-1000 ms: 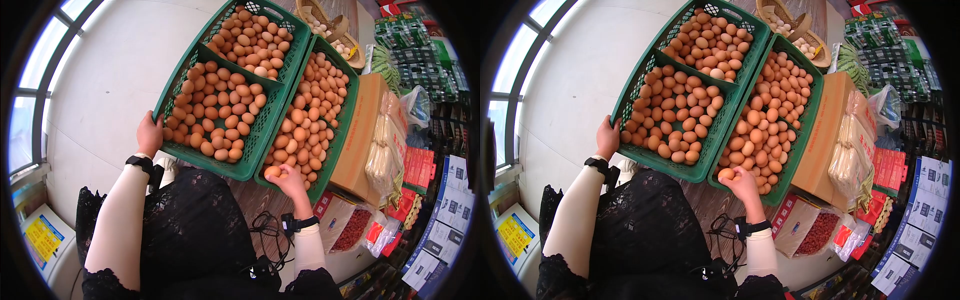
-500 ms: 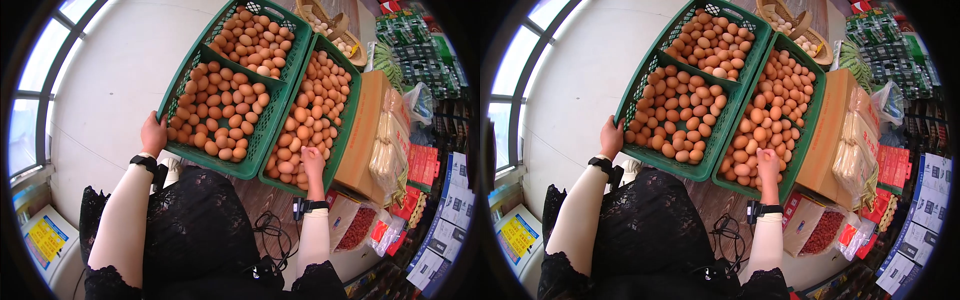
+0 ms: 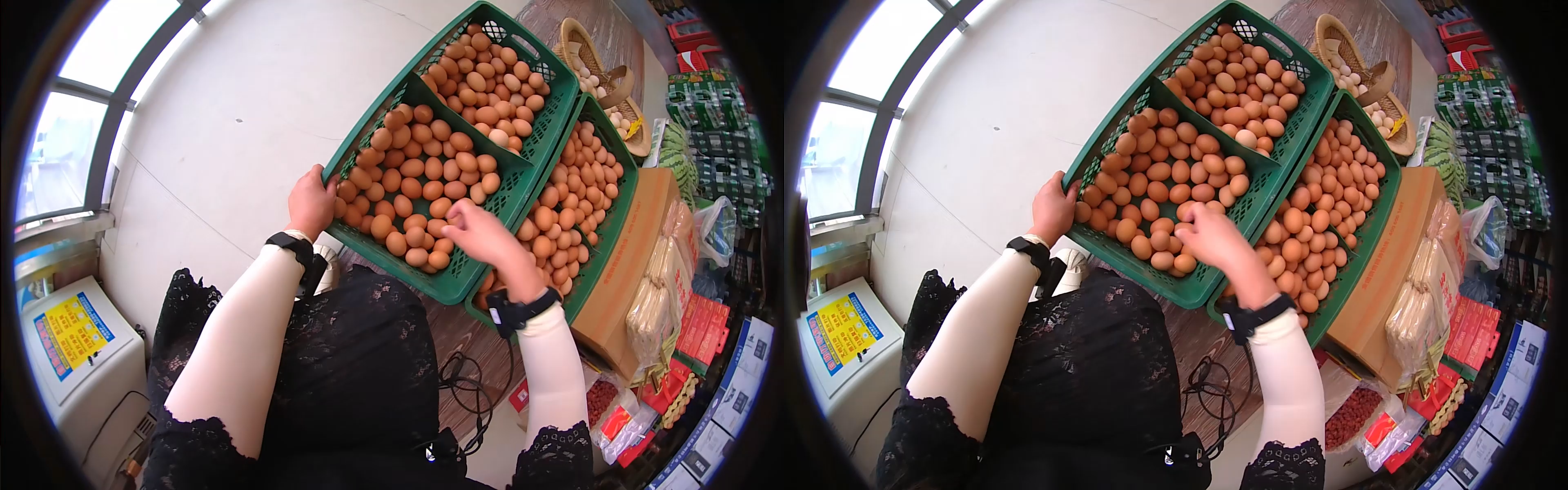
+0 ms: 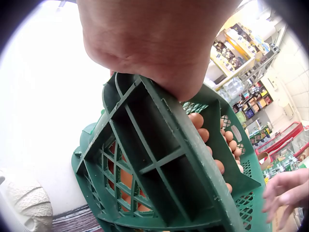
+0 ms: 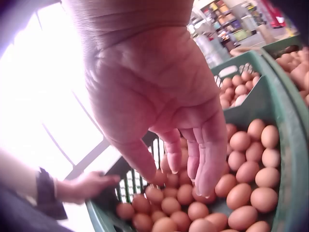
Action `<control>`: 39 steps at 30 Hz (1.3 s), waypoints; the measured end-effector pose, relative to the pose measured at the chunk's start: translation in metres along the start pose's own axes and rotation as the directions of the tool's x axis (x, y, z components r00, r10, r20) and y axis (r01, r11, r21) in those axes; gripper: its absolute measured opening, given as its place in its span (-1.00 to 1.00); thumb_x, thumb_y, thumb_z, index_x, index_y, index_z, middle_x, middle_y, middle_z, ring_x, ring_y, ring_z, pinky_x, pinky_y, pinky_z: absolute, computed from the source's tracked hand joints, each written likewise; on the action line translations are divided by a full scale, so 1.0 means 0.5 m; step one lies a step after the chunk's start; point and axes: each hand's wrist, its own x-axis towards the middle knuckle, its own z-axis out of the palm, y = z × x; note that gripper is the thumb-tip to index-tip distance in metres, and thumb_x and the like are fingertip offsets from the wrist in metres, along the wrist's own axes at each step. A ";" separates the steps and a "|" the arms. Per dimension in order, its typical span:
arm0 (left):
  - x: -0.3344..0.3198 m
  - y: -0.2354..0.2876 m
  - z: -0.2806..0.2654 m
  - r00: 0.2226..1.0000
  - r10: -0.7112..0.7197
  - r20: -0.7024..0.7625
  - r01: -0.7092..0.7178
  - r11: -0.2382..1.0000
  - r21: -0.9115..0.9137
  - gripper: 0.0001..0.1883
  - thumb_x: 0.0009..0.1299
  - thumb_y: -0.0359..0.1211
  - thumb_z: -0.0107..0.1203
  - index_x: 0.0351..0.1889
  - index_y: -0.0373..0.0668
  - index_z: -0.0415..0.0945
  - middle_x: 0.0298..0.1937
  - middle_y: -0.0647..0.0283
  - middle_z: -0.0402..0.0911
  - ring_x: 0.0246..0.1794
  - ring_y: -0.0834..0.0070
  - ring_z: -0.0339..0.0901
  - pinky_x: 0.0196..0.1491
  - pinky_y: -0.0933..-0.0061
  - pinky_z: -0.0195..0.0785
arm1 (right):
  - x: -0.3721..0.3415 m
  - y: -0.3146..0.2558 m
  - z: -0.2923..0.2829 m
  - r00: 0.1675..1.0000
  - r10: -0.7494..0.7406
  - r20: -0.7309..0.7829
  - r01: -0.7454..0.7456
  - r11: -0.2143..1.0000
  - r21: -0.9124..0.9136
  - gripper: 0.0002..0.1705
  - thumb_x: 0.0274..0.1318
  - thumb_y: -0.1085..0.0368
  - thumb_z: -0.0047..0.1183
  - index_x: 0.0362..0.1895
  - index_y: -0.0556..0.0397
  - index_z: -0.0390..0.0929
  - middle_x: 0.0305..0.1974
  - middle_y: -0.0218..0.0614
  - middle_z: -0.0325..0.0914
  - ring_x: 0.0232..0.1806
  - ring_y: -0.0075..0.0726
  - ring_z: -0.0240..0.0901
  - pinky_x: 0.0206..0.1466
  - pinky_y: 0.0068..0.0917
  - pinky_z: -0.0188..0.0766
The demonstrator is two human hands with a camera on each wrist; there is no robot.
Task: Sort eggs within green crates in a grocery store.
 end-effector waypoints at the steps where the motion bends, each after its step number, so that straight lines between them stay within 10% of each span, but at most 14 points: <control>1: 0.001 0.002 0.000 1.000 -0.005 -0.009 0.005 1.000 -0.001 -0.69 0.36 -0.15 0.09 -0.29 -0.23 0.41 -0.28 -0.01 0.59 -0.24 -0.04 0.54 -0.20 0.02 0.39 | 0.036 -0.030 0.020 0.984 0.093 0.150 -0.086 0.995 -0.051 -0.53 0.06 0.18 0.13 0.01 0.18 0.39 -0.04 0.13 0.52 0.00 0.13 0.49 0.05 -0.22 0.43; 3: -0.001 0.001 -0.001 1.000 0.001 -0.007 -0.001 1.000 -0.010 -0.71 0.36 -0.16 0.09 -0.30 -0.22 0.40 -0.27 0.02 0.59 -0.22 -0.02 0.53 -0.19 0.03 0.39 | 0.134 -0.016 0.118 0.853 0.397 0.337 -0.314 0.909 -0.276 -0.44 0.08 0.42 0.01 0.22 0.19 0.30 0.29 0.16 0.21 0.21 0.17 0.36 0.18 -0.09 0.43; 7: -0.001 0.003 -0.008 0.999 -0.026 0.025 0.027 0.999 -0.027 -0.70 0.36 -0.15 0.09 -0.30 -0.21 0.40 -0.27 0.05 0.58 -0.20 0.00 0.52 -0.18 0.04 0.39 | 0.162 -0.025 0.154 0.760 0.531 0.375 -0.417 0.841 -0.345 -0.26 0.11 0.43 0.01 0.39 0.11 0.05 0.44 0.11 -0.10 0.29 0.17 0.28 0.22 -0.01 0.41; 11: -0.001 0.000 -0.006 1.000 -0.007 0.007 0.007 0.999 -0.040 -0.71 0.37 -0.16 0.07 -0.31 -0.21 0.41 -0.26 0.07 0.58 -0.19 0.02 0.51 -0.17 0.05 0.38 | 0.142 0.000 0.140 0.927 0.303 0.220 -0.271 0.949 -0.162 -0.53 0.02 0.33 0.11 0.05 0.23 0.42 0.03 0.05 0.51 0.02 -0.01 0.52 -0.07 -0.13 0.57; 14: -0.001 0.001 -0.011 1.000 -0.017 0.026 0.018 0.998 -0.056 -0.72 0.37 -0.17 0.06 -0.32 -0.22 0.41 -0.27 0.07 0.58 -0.18 0.03 0.51 -0.16 0.05 0.38 | 0.240 0.121 0.174 0.796 0.180 0.578 -0.541 0.640 0.546 -0.88 0.05 0.34 0.09 -0.43 0.01 0.39 -0.46 -0.45 0.42 -0.49 -0.50 0.41 -0.51 -0.53 0.46; 17: 0.002 -0.002 -0.005 1.000 -0.004 0.004 0.005 0.998 -0.066 -0.73 0.36 -0.18 0.06 -0.32 -0.22 0.41 -0.28 0.06 0.57 -0.18 0.03 0.51 -0.16 0.05 0.39 | 0.188 -0.008 0.093 0.866 0.209 0.455 -0.468 0.661 0.587 -0.90 0.04 0.34 0.05 -0.32 -0.02 0.42 -0.42 -0.46 0.48 -0.34 -0.50 0.52 -0.44 -0.53 0.47; 19: -0.001 -0.004 -0.004 1.000 -0.005 -0.006 0.004 0.998 -0.064 -0.73 0.36 -0.18 0.06 -0.33 -0.22 0.42 -0.28 0.06 0.57 -0.18 0.03 0.51 -0.16 0.05 0.39 | 0.197 -0.002 0.114 0.858 0.191 0.476 -0.444 0.741 0.504 -0.84 0.04 0.35 0.07 -0.24 -0.01 0.46 -0.14 -0.28 0.48 -0.19 -0.31 0.54 -0.26 -0.41 0.54; 20: 0.000 -0.006 -0.003 1.000 0.000 -0.005 0.000 0.997 -0.071 -0.73 0.36 -0.18 0.06 -0.33 -0.22 0.42 -0.28 0.06 0.57 -0.18 0.03 0.51 -0.16 0.04 0.39 | 0.194 0.003 0.129 0.953 -0.113 0.282 0.018 0.948 0.317 -0.79 -0.02 0.36 0.10 -0.21 -0.03 0.50 -0.08 -0.27 0.44 -0.17 -0.21 0.54 -0.17 -0.38 0.53; 21: 0.001 -0.006 -0.003 1.000 0.006 -0.002 -0.007 0.997 -0.078 -0.74 0.36 -0.18 0.06 -0.33 -0.22 0.42 -0.28 0.06 0.57 -0.18 0.03 0.51 -0.16 0.04 0.39 | 0.189 0.006 0.141 0.871 -0.460 0.170 0.464 0.886 0.022 -0.74 -0.07 0.38 0.14 -0.19 -0.04 0.54 -0.03 -0.26 0.41 -0.16 -0.11 0.53 -0.09 -0.35 0.52; 26: 0.001 -0.005 -0.001 1.000 0.001 0.000 -0.001 0.998 -0.064 -0.73 0.36 -0.18 0.07 -0.32 -0.22 0.42 -0.28 0.06 0.57 -0.18 0.03 0.51 -0.16 0.04 0.39 | 0.163 -0.078 0.129 0.849 -0.143 0.509 0.395 0.813 -0.429 -0.67 0.10 0.35 0.01 -0.02 -0.15 0.58 0.27 -0.20 0.23 0.12 -0.09 0.45 0.13 -0.24 0.46; 35: 0.002 -0.001 -0.006 1.000 -0.003 0.014 0.004 0.998 -0.059 -0.73 0.37 -0.18 0.05 -0.31 -0.22 0.42 -0.26 0.04 0.58 -0.17 0.03 0.51 -0.16 0.05 0.39 | 0.164 -0.050 0.217 0.850 -0.276 0.449 0.527 0.394 -0.754 -0.70 0.16 0.23 0.00 -0.04 -0.18 0.64 0.20 -0.18 0.29 -0.02 -0.16 0.54 -0.13 -0.27 0.59; 39: 0.002 -0.002 -0.007 1.000 -0.005 0.028 0.006 0.999 -0.049 -0.73 0.37 -0.17 0.05 -0.30 -0.22 0.42 -0.25 0.03 0.58 -0.19 0.01 0.52 -0.16 0.03 0.38 | 0.155 -0.035 0.183 0.861 -0.322 0.394 0.509 0.547 -0.664 -0.76 0.16 0.24 0.00 -0.14 -0.12 0.66 0.15 -0.12 0.30 -0.07 -0.09 0.55 -0.12 -0.30 0.58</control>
